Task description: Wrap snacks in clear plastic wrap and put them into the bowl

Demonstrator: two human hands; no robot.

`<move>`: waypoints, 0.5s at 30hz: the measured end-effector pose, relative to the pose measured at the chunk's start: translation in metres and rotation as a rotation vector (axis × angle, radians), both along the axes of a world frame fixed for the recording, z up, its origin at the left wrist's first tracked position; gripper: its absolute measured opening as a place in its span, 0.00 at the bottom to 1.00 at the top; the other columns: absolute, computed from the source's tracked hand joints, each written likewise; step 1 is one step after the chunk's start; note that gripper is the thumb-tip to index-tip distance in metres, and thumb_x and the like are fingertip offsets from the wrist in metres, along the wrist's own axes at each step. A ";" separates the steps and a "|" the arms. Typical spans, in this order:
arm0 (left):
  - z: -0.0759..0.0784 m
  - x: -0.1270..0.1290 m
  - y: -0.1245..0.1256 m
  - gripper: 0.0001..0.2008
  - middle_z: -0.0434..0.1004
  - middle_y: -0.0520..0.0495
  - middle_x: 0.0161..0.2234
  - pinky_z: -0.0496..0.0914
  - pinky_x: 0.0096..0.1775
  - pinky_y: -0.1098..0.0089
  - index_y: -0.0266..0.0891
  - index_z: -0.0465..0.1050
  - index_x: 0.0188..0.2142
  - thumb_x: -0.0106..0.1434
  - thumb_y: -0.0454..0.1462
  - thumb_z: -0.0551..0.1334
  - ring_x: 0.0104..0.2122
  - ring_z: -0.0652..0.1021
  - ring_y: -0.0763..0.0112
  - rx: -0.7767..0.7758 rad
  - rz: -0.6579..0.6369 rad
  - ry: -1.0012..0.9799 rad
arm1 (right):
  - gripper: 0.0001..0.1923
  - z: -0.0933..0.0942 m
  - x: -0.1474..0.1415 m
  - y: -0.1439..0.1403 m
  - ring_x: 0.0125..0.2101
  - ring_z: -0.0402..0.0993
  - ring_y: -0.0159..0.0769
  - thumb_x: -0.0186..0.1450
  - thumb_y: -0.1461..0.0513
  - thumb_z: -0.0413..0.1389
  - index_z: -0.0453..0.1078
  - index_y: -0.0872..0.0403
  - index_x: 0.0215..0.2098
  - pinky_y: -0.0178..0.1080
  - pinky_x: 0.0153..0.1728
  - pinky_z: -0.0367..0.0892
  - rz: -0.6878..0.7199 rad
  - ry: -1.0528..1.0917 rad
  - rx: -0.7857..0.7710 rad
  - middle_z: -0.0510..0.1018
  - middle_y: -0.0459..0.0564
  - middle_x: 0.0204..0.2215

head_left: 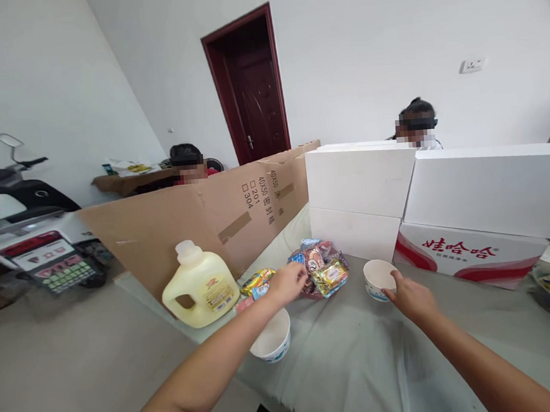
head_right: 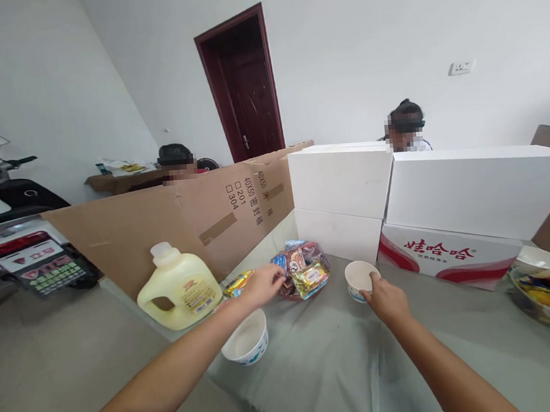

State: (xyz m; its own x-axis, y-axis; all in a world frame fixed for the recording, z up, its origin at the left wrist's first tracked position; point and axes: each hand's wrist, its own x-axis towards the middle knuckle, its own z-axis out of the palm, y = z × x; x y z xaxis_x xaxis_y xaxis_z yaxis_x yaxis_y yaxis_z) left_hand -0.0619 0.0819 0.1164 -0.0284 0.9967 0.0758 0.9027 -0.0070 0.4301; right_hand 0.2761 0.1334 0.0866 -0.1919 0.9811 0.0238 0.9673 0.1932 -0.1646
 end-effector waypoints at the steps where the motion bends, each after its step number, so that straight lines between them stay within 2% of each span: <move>1: 0.007 -0.013 0.009 0.17 0.73 0.45 0.52 0.62 0.55 0.62 0.46 0.70 0.53 0.65 0.41 0.56 0.52 0.72 0.59 0.001 0.028 -0.029 | 0.28 0.000 -0.005 -0.003 0.49 0.72 0.54 0.68 0.52 0.49 0.57 0.59 0.60 0.49 0.44 0.64 0.014 0.017 0.024 0.72 0.66 0.50; 3: 0.020 -0.041 0.032 0.29 0.68 0.42 0.57 0.61 0.56 0.60 0.43 0.62 0.60 0.60 0.45 0.61 0.57 0.68 0.54 -0.043 0.043 -0.088 | 0.32 0.000 -0.023 -0.006 0.56 0.65 0.51 0.67 0.50 0.50 0.53 0.58 0.64 0.47 0.52 0.60 0.077 0.058 0.055 0.67 0.63 0.56; 5: 0.026 -0.064 0.054 0.45 0.63 0.40 0.62 0.61 0.57 0.60 0.41 0.55 0.64 0.50 0.50 0.69 0.60 0.64 0.51 -0.110 0.016 -0.149 | 0.37 -0.002 -0.046 -0.004 0.59 0.60 0.48 0.65 0.49 0.53 0.50 0.59 0.65 0.43 0.56 0.56 0.145 0.098 0.051 0.65 0.62 0.59; 8: 0.020 -0.076 0.077 0.62 0.57 0.35 0.64 0.62 0.57 0.57 0.40 0.47 0.67 0.37 0.56 0.73 0.62 0.61 0.44 -0.210 -0.035 -0.222 | 0.41 -0.005 -0.080 0.006 0.61 0.57 0.49 0.63 0.48 0.55 0.49 0.60 0.66 0.43 0.57 0.54 0.194 0.155 0.020 0.63 0.61 0.61; 12: -0.001 -0.058 0.093 0.65 0.58 0.35 0.64 0.64 0.55 0.56 0.39 0.44 0.68 0.37 0.62 0.69 0.60 0.65 0.45 -0.266 -0.141 -0.270 | 0.38 -0.007 -0.110 0.022 0.59 0.60 0.50 0.62 0.51 0.55 0.52 0.59 0.65 0.44 0.56 0.56 0.222 0.229 -0.006 0.65 0.60 0.60; 15: -0.010 -0.043 0.100 0.62 0.58 0.41 0.64 0.58 0.60 0.57 0.44 0.52 0.66 0.35 0.59 0.73 0.63 0.60 0.47 -0.229 -0.256 -0.274 | 0.35 -0.007 -0.116 0.030 0.57 0.62 0.50 0.61 0.52 0.57 0.58 0.57 0.62 0.44 0.54 0.57 0.237 0.282 -0.024 0.68 0.58 0.57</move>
